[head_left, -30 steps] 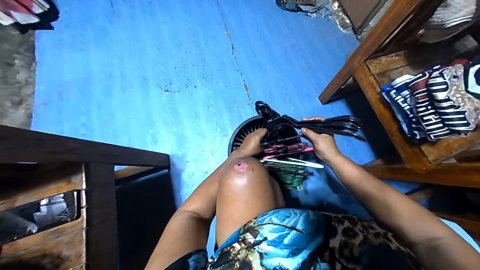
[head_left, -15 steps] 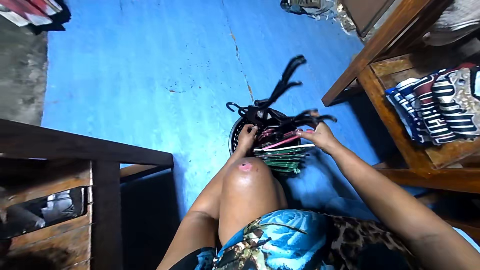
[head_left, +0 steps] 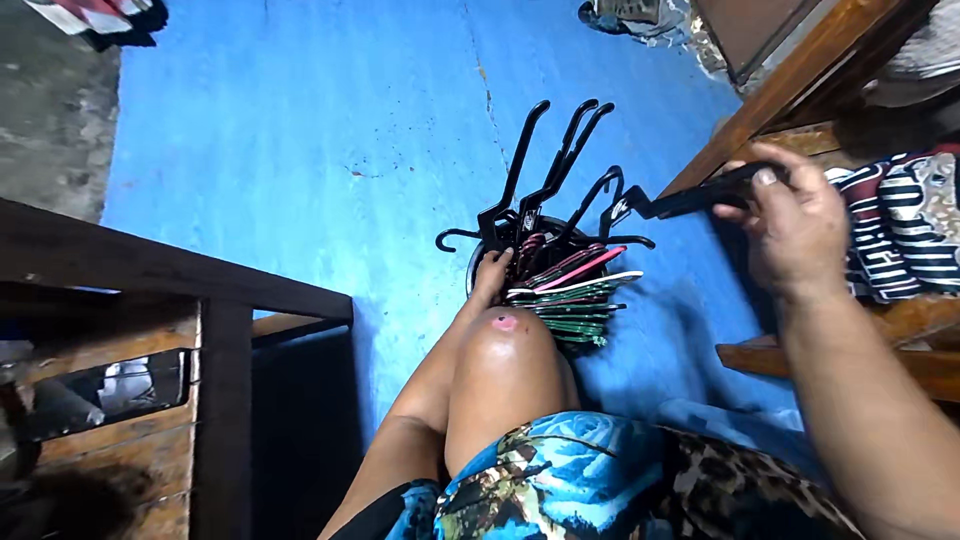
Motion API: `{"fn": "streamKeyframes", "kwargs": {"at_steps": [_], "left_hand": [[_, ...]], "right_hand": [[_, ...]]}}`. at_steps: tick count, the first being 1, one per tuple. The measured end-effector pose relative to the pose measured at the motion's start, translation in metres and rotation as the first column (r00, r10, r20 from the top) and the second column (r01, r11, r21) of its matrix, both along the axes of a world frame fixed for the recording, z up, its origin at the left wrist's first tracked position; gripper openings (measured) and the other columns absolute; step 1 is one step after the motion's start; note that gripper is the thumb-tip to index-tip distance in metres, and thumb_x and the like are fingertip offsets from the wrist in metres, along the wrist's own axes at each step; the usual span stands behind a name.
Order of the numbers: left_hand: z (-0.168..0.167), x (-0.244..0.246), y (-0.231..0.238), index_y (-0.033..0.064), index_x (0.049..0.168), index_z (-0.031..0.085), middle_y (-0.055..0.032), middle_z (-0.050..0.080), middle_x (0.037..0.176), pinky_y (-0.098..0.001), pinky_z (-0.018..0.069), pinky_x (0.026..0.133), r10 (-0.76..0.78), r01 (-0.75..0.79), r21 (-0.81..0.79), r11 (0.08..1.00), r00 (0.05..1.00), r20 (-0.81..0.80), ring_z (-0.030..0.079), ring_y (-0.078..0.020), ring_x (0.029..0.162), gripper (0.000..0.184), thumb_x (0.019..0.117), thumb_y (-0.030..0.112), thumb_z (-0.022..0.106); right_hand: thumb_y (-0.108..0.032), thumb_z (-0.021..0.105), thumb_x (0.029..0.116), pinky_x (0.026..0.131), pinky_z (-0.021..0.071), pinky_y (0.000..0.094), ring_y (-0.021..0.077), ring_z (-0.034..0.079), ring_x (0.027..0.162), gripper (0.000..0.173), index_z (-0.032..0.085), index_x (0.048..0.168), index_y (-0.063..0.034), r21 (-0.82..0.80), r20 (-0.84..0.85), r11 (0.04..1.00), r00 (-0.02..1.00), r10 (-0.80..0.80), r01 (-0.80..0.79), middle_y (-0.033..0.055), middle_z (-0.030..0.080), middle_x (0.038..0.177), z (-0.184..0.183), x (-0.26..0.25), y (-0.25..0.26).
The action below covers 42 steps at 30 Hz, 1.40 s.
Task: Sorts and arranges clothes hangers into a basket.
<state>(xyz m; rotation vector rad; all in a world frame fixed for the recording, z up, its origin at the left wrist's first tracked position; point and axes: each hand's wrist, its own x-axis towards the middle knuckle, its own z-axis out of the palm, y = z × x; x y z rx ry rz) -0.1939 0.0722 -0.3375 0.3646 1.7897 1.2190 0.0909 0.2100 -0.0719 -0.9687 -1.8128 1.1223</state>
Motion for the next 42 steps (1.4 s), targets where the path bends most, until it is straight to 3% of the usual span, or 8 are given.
{"fn": "streamKeyframes", "kwargs": {"at_steps": [4, 12, 18, 23, 27, 30, 34, 42], "left_hand": [[-0.004, 0.003, 0.002, 0.0014, 0.134, 0.051, -0.0138, 0.061, 0.116, -0.0374, 0.0514, 0.079, 0.085, -0.107, 0.153, 0.982, 0.986, 0.145, 0.058, -0.0166, 0.088, 0.041, 0.1102, 0.034, 0.043], [0.003, 0.008, -0.003, -0.0022, 0.139, 0.053, -0.0209, 0.061, 0.132, -0.0485, 0.0482, 0.105, -0.225, 0.219, 0.158, 0.963, 0.974, 0.022, 0.060, -0.0271, 0.120, 0.040, 0.1052, 0.020, 0.057], [0.030, -0.009, -0.011, -0.0057, 0.131, 0.060, -0.0317, 0.061, 0.129, -0.0644, 0.0413, 0.106, -0.391, 0.357, -0.194, 0.914, 0.902, -0.184, 0.058, -0.0446, 0.124, 0.063, 0.1086, 0.050, 0.041], [0.120, -0.027, -0.035, -0.0001, 0.121, 0.069, -0.0293, 0.069, 0.113, -0.0718, 0.0453, 0.097, -0.629, 0.452, -0.446, 0.773, 0.641, -0.440, 0.065, -0.0486, 0.111, 0.045, 0.1074, 0.039, 0.051], [0.143, -0.038, 0.012, -0.0037, 0.150, 0.043, -0.0316, 0.051, 0.142, -0.0595, 0.0447, 0.108, -0.295, 0.297, -0.106, 0.949, 0.717, -0.632, 0.056, -0.0452, 0.128, 0.058, 0.1036, 0.027, 0.060], [0.113, -0.052, 0.067, 0.0020, 0.162, 0.013, -0.0290, 0.038, 0.157, -0.0590, 0.0391, 0.114, -0.217, 0.245, 0.013, 0.969, 0.879, -0.425, 0.046, -0.0429, 0.140, 0.080, 0.1037, 0.030, 0.059], [0.068, -0.067, 0.103, 0.0040, 0.156, 0.031, -0.0247, 0.061, 0.132, -0.0506, 0.0529, 0.099, -0.202, 0.220, 0.122, 0.968, 0.968, -0.149, 0.066, -0.0328, 0.114, 0.065, 0.1020, 0.021, 0.062], [0.105, 0.012, 0.033, 0.0006, 0.128, 0.066, -0.0175, 0.065, 0.131, -0.0533, 0.0463, 0.109, -0.636, 0.839, 0.024, 0.543, 0.431, -0.640, 0.062, -0.0307, 0.123, 0.033, 0.0957, 0.006, 0.068]], "right_hand": [[-0.017, 0.037, 0.1095, 0.087, 0.0611, 0.0343, 0.0119, 0.070, 0.097, 0.025, 0.048, 0.130, -0.0084, -0.118, -0.119, 0.991, 0.992, 0.048, -0.062, 0.0008, 0.066, 0.117, -0.007, -0.010, 0.006], [-0.010, 0.038, 0.1087, 0.090, 0.0595, 0.0316, 0.0122, 0.072, 0.098, 0.026, 0.054, 0.128, -0.0035, -0.402, 0.001, 0.895, 0.977, 0.212, -0.194, 0.0065, 0.070, 0.118, -0.087, -0.012, 0.023], [-0.010, 0.039, 0.1090, 0.088, 0.0609, 0.0316, 0.0131, 0.073, 0.095, 0.023, 0.055, 0.125, -0.0048, -0.360, 0.001, 0.919, 0.985, 0.175, -0.163, 0.0055, 0.072, 0.114, -0.083, -0.001, 0.045], [-0.008, 0.041, 0.1085, 0.088, 0.0595, 0.0316, 0.0119, 0.071, 0.097, 0.027, 0.054, 0.130, 0.0018, -0.269, 0.159, 0.956, 0.973, 0.166, -0.119, 0.0115, 0.068, 0.121, -0.105, -0.015, 0.040], [-0.009, 0.041, 0.1094, 0.089, 0.0600, 0.0302, 0.0117, 0.073, 0.097, 0.027, 0.054, 0.131, -0.0004, -0.283, 0.209, 0.948, 0.955, 0.210, -0.147, 0.0116, 0.068, 0.122, -0.112, -0.030, 0.037], [-0.011, 0.040, 0.1104, 0.087, 0.0594, 0.0297, 0.0117, 0.073, 0.096, 0.027, 0.054, 0.132, -0.0037, -0.319, 0.239, 0.937, 0.945, 0.225, -0.142, 0.0110, 0.069, 0.124, -0.106, -0.025, 0.038], [-0.013, 0.040, 0.1108, 0.089, 0.0587, 0.0316, 0.0131, 0.073, 0.096, 0.026, 0.054, 0.132, -0.0079, -0.320, 0.251, 0.933, 0.934, 0.253, -0.166, 0.0095, 0.069, 0.126, -0.102, -0.019, 0.027], [-0.010, 0.042, 0.1090, 0.091, 0.0585, 0.0309, 0.0127, 0.071, 0.101, 0.027, 0.054, 0.132, -0.0055, -0.341, 0.133, 0.920, 0.959, 0.250, -0.192, 0.0088, 0.068, 0.125, -0.108, 0.000, 0.032]]}}
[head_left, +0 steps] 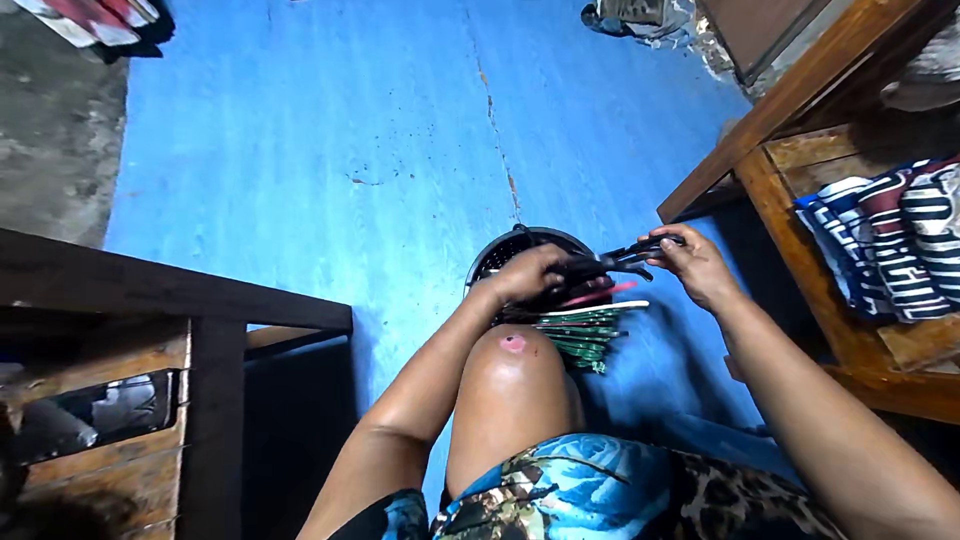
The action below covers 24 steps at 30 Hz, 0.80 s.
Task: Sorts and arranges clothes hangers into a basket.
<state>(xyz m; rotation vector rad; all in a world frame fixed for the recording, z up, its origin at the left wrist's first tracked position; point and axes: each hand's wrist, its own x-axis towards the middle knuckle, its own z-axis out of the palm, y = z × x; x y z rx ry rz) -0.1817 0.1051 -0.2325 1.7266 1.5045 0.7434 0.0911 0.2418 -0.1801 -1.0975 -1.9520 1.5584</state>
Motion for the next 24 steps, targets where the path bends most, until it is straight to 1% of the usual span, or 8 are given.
{"fn": "streamKeyframes", "kwargs": {"at_steps": [2, 4, 6, 9, 12, 15, 19, 24], "left_hand": [[-0.009, 0.011, -0.014, 0.0004, 0.134, 0.061, -0.0180, 0.058, 0.142, -0.0525, 0.0431, 0.113, -0.052, 0.052, 0.016, 0.999, 0.999, -0.010, 0.056, -0.0308, 0.132, 0.038, 0.0973, 0.008, 0.066], [-0.022, 0.013, -0.019, -0.0010, 0.135, 0.058, -0.0202, 0.054, 0.144, -0.0510, 0.0437, 0.112, 0.026, -0.027, 0.011, 1.000, 0.999, 0.037, 0.054, -0.0315, 0.133, 0.041, 0.0964, 0.010, 0.067], [-0.029, 0.014, -0.018, -0.0014, 0.138, 0.053, -0.0226, 0.051, 0.146, -0.0529, 0.0450, 0.111, 0.156, -0.154, -0.039, 0.987, 0.987, 0.045, 0.054, -0.0339, 0.132, 0.045, 0.0973, 0.011, 0.067], [-0.023, 0.012, -0.014, 0.0060, 0.151, 0.045, -0.0195, 0.050, 0.151, -0.0559, 0.0409, 0.114, 0.164, -0.159, -0.129, 0.979, 0.986, 0.029, 0.053, -0.0343, 0.136, 0.054, 0.0999, 0.008, 0.061], [-0.016, 0.013, -0.013, 0.0103, 0.148, 0.053, -0.0203, 0.066, 0.131, -0.0588, 0.0450, 0.107, 0.015, -0.007, -0.193, 0.981, 0.999, 0.040, 0.063, -0.0348, 0.122, 0.049, 0.0999, 0.002, 0.057], [-0.017, 0.019, -0.016, 0.0128, 0.143, 0.059, -0.0138, 0.066, 0.134, -0.0559, 0.0448, 0.109, -0.118, 0.131, -0.197, 0.972, 0.990, 0.077, 0.062, -0.0285, 0.125, 0.046, 0.0993, 0.001, 0.056], [-0.014, 0.020, -0.021, 0.0084, 0.140, 0.061, -0.0152, 0.065, 0.136, -0.0546, 0.0428, 0.111, -0.173, 0.189, -0.192, 0.963, 0.980, 0.096, 0.061, -0.0292, 0.127, 0.040, 0.1008, 0.003, 0.055], [-0.016, 0.020, -0.025, 0.0096, 0.138, 0.063, -0.0139, 0.064, 0.137, -0.0527, 0.0418, 0.113, -0.198, 0.213, -0.200, 0.956, 0.976, 0.091, 0.059, -0.0280, 0.130, 0.040, 0.0999, 0.000, 0.054]], "right_hand": [[-0.012, 0.043, 0.1091, 0.089, 0.0591, 0.0315, 0.0130, 0.072, 0.098, 0.032, 0.046, 0.141, -0.0075, 0.007, -0.045, 0.997, 0.996, -0.082, 0.082, 0.0093, 0.067, 0.125, -0.001, -0.002, -0.003], [-0.015, 0.047, 0.1090, 0.085, 0.0615, 0.0338, 0.0153, 0.072, 0.092, 0.037, 0.037, 0.144, -0.0073, 0.004, -0.038, 0.981, 0.981, -0.192, 0.192, 0.0117, 0.062, 0.119, -0.003, -0.009, -0.007], [-0.025, 0.051, 0.1086, 0.085, 0.0594, 0.0390, 0.0194, 0.070, 0.094, 0.037, 0.046, 0.136, -0.0009, 0.079, 0.135, 0.979, 0.971, -0.198, 0.188, 0.0152, 0.064, 0.113, -0.005, -0.011, -0.009], [-0.035, 0.051, 0.1081, 0.088, 0.0508, 0.0589, 0.0369, 0.066, 0.096, 0.043, 0.067, 0.117, 0.0035, 0.090, 0.506, 0.991, 0.861, 0.038, -0.096, 0.0240, 0.069, 0.106, -0.008, -0.011, -0.015], [-0.021, 0.059, 0.1047, 0.099, 0.0510, 0.0539, 0.0317, 0.068, 0.108, 0.030, 0.068, 0.126, -0.0026, 0.050, 0.604, 0.938, 0.758, 0.244, -0.342, 0.0185, 0.070, 0.118, -0.009, -0.012, -0.022], [-0.009, 0.061, 0.1013, 0.096, 0.0513, 0.0572, 0.0355, 0.069, 0.105, 0.022, 0.070, 0.120, -0.0020, 0.307, 0.602, 0.855, 0.781, 0.165, -0.418, 0.0200, 0.072, 0.112, -0.006, -0.005, -0.029], [-0.004, 0.060, 0.1003, 0.092, 0.0564, 0.0536, 0.0359, 0.072, 0.103, 0.021, 0.073, 0.117, 0.0006, 0.669, 0.468, 0.595, 0.874, 0.128, -0.445, 0.0198, 0.074, 0.111, 0.002, 0.004, -0.025], [0.002, 0.062, 0.0964, 0.074, 0.0606, 0.0440, 0.0277, 0.071, 0.077, 0.018, 0.075, 0.109, 0.0016, 0.733, 0.342, 0.597, 0.935, 0.089, -0.326, 0.0184, 0.073, 0.098, 0.027, 0.004, -0.023]]}}
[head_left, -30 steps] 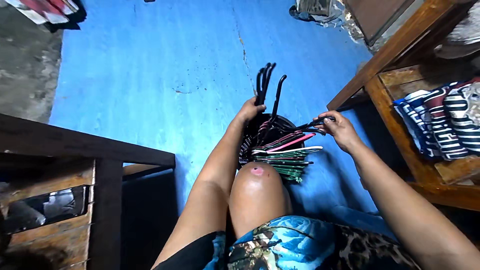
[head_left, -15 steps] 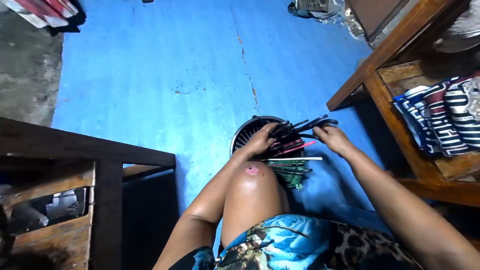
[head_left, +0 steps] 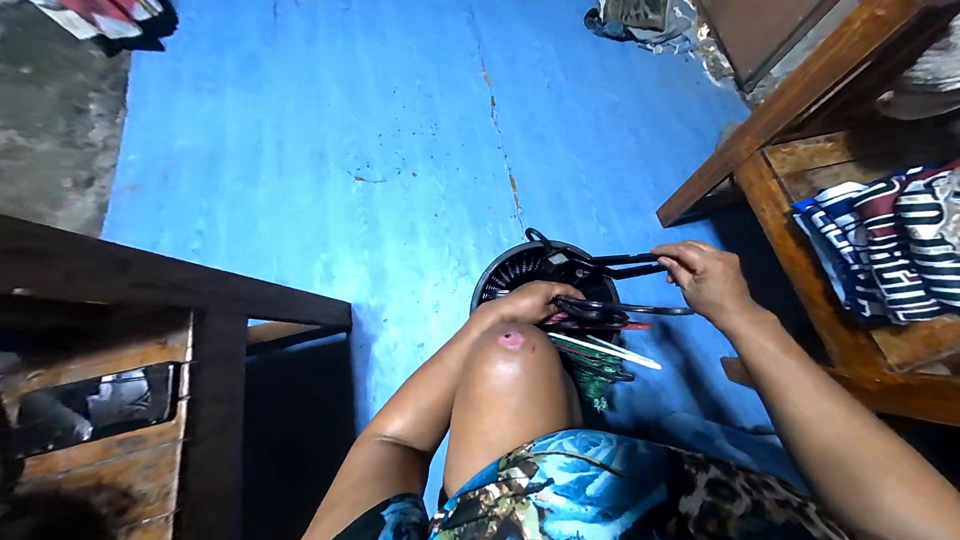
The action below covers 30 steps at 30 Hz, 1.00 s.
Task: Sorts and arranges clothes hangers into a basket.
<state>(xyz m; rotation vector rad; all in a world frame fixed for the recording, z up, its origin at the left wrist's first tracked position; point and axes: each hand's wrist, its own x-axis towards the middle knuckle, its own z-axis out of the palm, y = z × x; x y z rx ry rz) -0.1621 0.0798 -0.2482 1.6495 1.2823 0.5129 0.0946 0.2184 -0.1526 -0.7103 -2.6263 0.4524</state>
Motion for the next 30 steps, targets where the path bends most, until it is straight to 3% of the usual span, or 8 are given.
{"fn": "streamKeyframes", "kwargs": {"at_steps": [6, 9, 14, 17, 20, 26, 30], "left_hand": [[-0.003, 0.000, 0.000, 0.0095, 0.136, 0.064, -0.0144, 0.066, 0.133, -0.0536, 0.0432, 0.111, 0.031, -0.031, 0.004, 0.999, 0.999, -0.005, 0.061, -0.0289, 0.126, 0.037, 0.1012, 0.003, 0.053], [-0.003, 0.000, 0.000, 0.0096, 0.134, 0.066, -0.0148, 0.067, 0.131, -0.0543, 0.0437, 0.110, 0.020, -0.020, 0.009, 1.000, 1.000, -0.007, 0.062, -0.0294, 0.125, 0.037, 0.0999, 0.001, 0.054], [-0.008, -0.003, 0.004, 0.0067, 0.125, 0.070, -0.0133, 0.070, 0.127, -0.0537, 0.0467, 0.106, 0.007, -0.006, 0.065, 0.998, 1.000, -0.013, 0.064, -0.0279, 0.120, 0.033, 0.0964, -0.001, 0.057], [-0.015, -0.006, 0.004, 0.0078, 0.126, 0.071, -0.0113, 0.068, 0.130, -0.0519, 0.0460, 0.108, 0.003, -0.002, 0.081, 0.997, 1.000, -0.018, 0.063, -0.0265, 0.123, 0.033, 0.0960, -0.001, 0.058], [-0.017, -0.007, 0.002, 0.0078, 0.125, 0.071, -0.0112, 0.068, 0.130, -0.0501, 0.0457, 0.109, -0.017, 0.017, 0.089, 0.996, 1.000, -0.006, 0.063, -0.0252, 0.123, 0.034, 0.0957, -0.003, 0.057], [-0.014, -0.008, 0.001, 0.0065, 0.126, 0.071, -0.0116, 0.068, 0.130, -0.0483, 0.0458, 0.109, -0.029, 0.026, 0.111, 0.993, 0.999, 0.022, 0.063, -0.0244, 0.123, 0.036, 0.0947, -0.005, 0.057], [-0.013, -0.007, -0.001, 0.0069, 0.124, 0.072, -0.0119, 0.069, 0.128, -0.0493, 0.0467, 0.108, -0.010, 0.008, 0.120, 0.993, 1.000, 0.020, 0.064, -0.0248, 0.121, 0.033, 0.0954, -0.003, 0.058]], "right_hand": [[0.000, 0.062, 0.0974, 0.071, 0.0603, 0.0371, 0.0215, 0.070, 0.072, 0.019, 0.075, 0.111, 0.0009, -0.068, -0.097, 0.994, 0.991, -0.092, 0.085, 0.0168, 0.074, 0.099, -0.023, 0.002, -0.008], [0.000, 0.061, 0.0978, 0.071, 0.0607, 0.0379, 0.0225, 0.070, 0.073, 0.019, 0.074, 0.111, 0.0025, -0.086, -0.111, 0.986, 0.982, -0.155, 0.146, 0.0184, 0.073, 0.100, -0.022, 0.001, -0.013], [-0.002, 0.062, 0.0987, 0.073, 0.0611, 0.0427, 0.0250, 0.072, 0.073, 0.019, 0.074, 0.113, 0.0014, -0.170, 0.004, 0.974, 0.988, -0.152, 0.150, 0.0175, 0.074, 0.096, -0.022, -0.017, -0.019], [-0.008, 0.060, 0.1020, 0.067, 0.0610, 0.0345, 0.0170, 0.070, 0.065, 0.020, 0.073, 0.115, -0.0001, -0.313, 0.052, 0.928, 0.979, -0.197, 0.204, 0.0128, 0.073, 0.086, -0.019, -0.027, -0.021], [-0.009, 0.059, 0.1031, 0.071, 0.0617, 0.0348, 0.0163, 0.071, 0.069, 0.020, 0.071, 0.117, -0.0002, -0.438, 0.140, 0.872, 0.975, -0.173, 0.217, 0.0126, 0.074, 0.088, -0.021, -0.035, -0.025], [-0.008, 0.061, 0.1011, 0.070, 0.0621, 0.0305, 0.0143, 0.072, 0.068, 0.020, 0.073, 0.114, 0.0014, -0.267, -0.094, 0.954, 0.981, -0.169, 0.139, 0.0115, 0.074, 0.084, -0.031, -0.028, -0.026], [-0.006, 0.061, 0.0997, 0.068, 0.0618, 0.0254, 0.0087, 0.070, 0.067, 0.019, 0.072, 0.113, 0.0022, -0.289, -0.151, 0.956, 0.984, -0.099, 0.052, 0.0093, 0.073, 0.085, -0.019, -0.003, -0.012]]}}
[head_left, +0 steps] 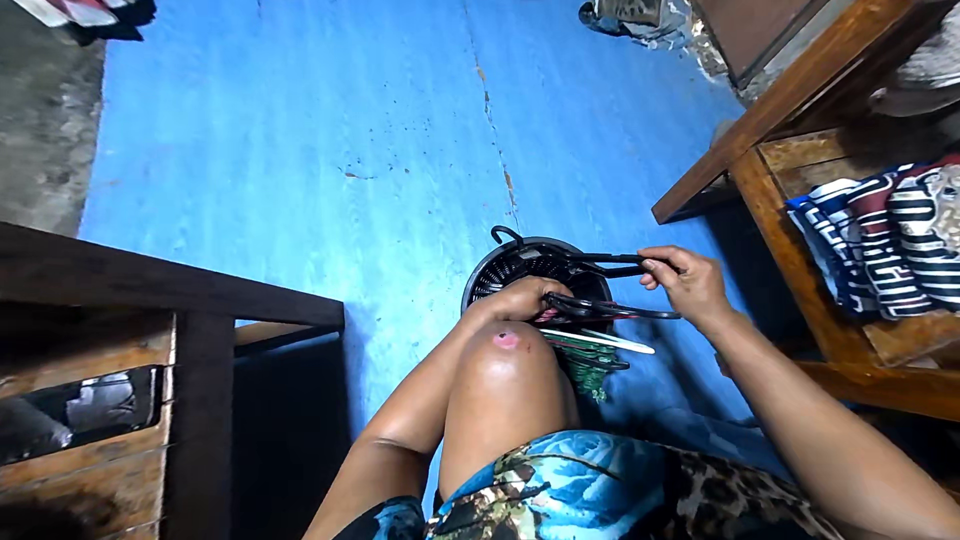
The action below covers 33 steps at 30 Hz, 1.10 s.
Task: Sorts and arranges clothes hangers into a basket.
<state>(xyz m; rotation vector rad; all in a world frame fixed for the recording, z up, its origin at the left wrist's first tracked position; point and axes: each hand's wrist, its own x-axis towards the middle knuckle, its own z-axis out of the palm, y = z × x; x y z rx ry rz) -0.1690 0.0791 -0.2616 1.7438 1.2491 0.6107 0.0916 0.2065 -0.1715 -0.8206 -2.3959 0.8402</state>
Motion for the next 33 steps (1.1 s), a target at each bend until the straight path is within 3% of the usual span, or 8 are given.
{"fn": "streamKeyframes", "kwargs": {"at_steps": [7, 11, 15, 19, 23, 26, 30, 33], "left_hand": [[0.013, 0.004, 0.006, 0.0032, 0.138, 0.062, -0.0202, 0.066, 0.133, -0.0568, 0.0441, 0.110, 0.094, -0.097, -0.007, 0.995, 0.982, -0.166, 0.062, -0.0366, 0.125, 0.038, 0.0999, 0.006, 0.061], [0.032, 0.012, 0.020, -0.0003, 0.134, 0.059, -0.0252, 0.063, 0.128, -0.0628, 0.0513, 0.095, 0.206, -0.192, 0.081, 0.978, 0.820, -0.534, 0.063, -0.0443, 0.118, 0.042, 0.0991, 0.023, 0.066], [0.033, -0.001, 0.042, 0.0041, 0.151, 0.046, -0.0302, 0.049, 0.145, -0.0666, 0.0396, 0.106, 0.238, -0.283, 0.041, 0.958, 0.709, -0.664, 0.045, -0.0491, 0.137, 0.067, 0.0990, 0.041, 0.066], [0.010, -0.024, 0.068, 0.0098, 0.164, 0.018, -0.0262, 0.051, 0.148, -0.0682, 0.0321, 0.114, 0.317, -0.393, -0.134, 0.910, 0.866, -0.385, 0.048, -0.0441, 0.138, 0.089, 0.0971, 0.036, 0.071], [0.015, -0.012, 0.078, 0.0091, 0.165, 0.007, -0.0230, 0.037, 0.159, -0.0505, 0.0389, 0.116, 0.365, -0.314, -0.227, 0.922, 0.900, 0.239, 0.046, -0.0304, 0.142, 0.075, 0.1063, 0.032, 0.048], [0.017, 0.001, 0.095, 0.0017, 0.164, 0.005, -0.0297, 0.021, 0.165, -0.0544, 0.0244, 0.124, 0.252, -0.241, -0.124, 0.963, 0.964, 0.088, 0.028, -0.0388, 0.153, 0.075, 0.1093, 0.038, 0.041], [0.022, -0.015, 0.096, 0.0029, 0.164, 0.006, -0.0304, 0.026, 0.163, -0.0574, 0.0253, 0.123, 0.277, -0.278, -0.075, 0.958, 0.961, -0.015, 0.031, -0.0415, 0.151, 0.087, 0.1048, 0.046, 0.053], [0.011, -0.057, 0.066, 0.0062, 0.163, 0.022, -0.0272, 0.037, 0.159, -0.0587, 0.0286, 0.121, 0.558, -0.558, 0.017, 0.830, 0.830, -0.010, 0.034, -0.0413, 0.149, 0.074, 0.1052, 0.043, 0.052]], "right_hand": [[0.001, 0.066, 0.0951, 0.080, 0.0594, 0.0437, 0.0245, 0.073, 0.084, 0.016, 0.077, 0.106, -0.0027, 0.121, 0.303, 0.981, 0.947, 0.110, -0.152, 0.0139, 0.075, 0.099, 0.047, 0.004, 0.005], [-0.009, 0.065, 0.0992, 0.098, 0.0512, 0.0574, 0.0367, 0.069, 0.109, 0.021, 0.075, 0.118, -0.0064, 0.037, 0.549, 0.968, 0.815, 0.189, -0.249, 0.0166, 0.073, 0.115, 0.035, -0.026, 0.005], [-0.005, 0.066, 0.0965, 0.101, 0.0473, 0.0598, 0.0421, 0.060, 0.120, 0.027, 0.073, 0.122, -0.0069, 0.216, 0.544, 0.956, 0.838, 0.051, -0.198, 0.0197, 0.068, 0.123, 0.031, -0.028, 0.022], [-0.027, 0.062, 0.1026, 0.114, 0.0338, 0.0645, 0.0451, 0.036, 0.145, 0.054, 0.049, 0.151, -0.0069, 0.111, 0.472, 0.981, 0.860, -0.191, 0.157, 0.0237, 0.038, 0.158, 0.036, -0.020, 0.040], [-0.036, 0.045, 0.1078, 0.116, 0.0365, 0.0529, 0.0384, 0.043, 0.142, 0.064, 0.029, 0.159, -0.0018, -0.194, 0.269, 0.960, 0.952, -0.146, 0.202, 0.0266, 0.035, 0.159, 0.019, -0.031, 0.041], [-0.040, 0.045, 0.1062, 0.115, 0.0385, 0.0504, 0.0354, 0.043, 0.144, 0.068, 0.027, 0.160, -0.0035, -0.189, 0.247, 0.978, 0.968, -0.045, 0.094, 0.0229, 0.027, 0.165, 0.017, -0.053, 0.043], [-0.043, 0.054, 0.1033, 0.119, 0.0300, 0.0592, 0.0414, 0.029, 0.151, 0.072, 0.031, 0.159, -0.0036, -0.018, 0.259, 0.987, 0.955, -0.148, 0.158, 0.0228, 0.025, 0.166, 0.027, -0.047, 0.044], [-0.024, 0.052, 0.1049, 0.110, 0.0464, 0.0377, 0.0227, 0.052, 0.135, 0.048, 0.049, 0.147, 0.0001, 0.120, -0.104, 0.987, 0.990, -0.097, 0.109, 0.0183, 0.049, 0.152, 0.082, 0.000, 0.012]]}}
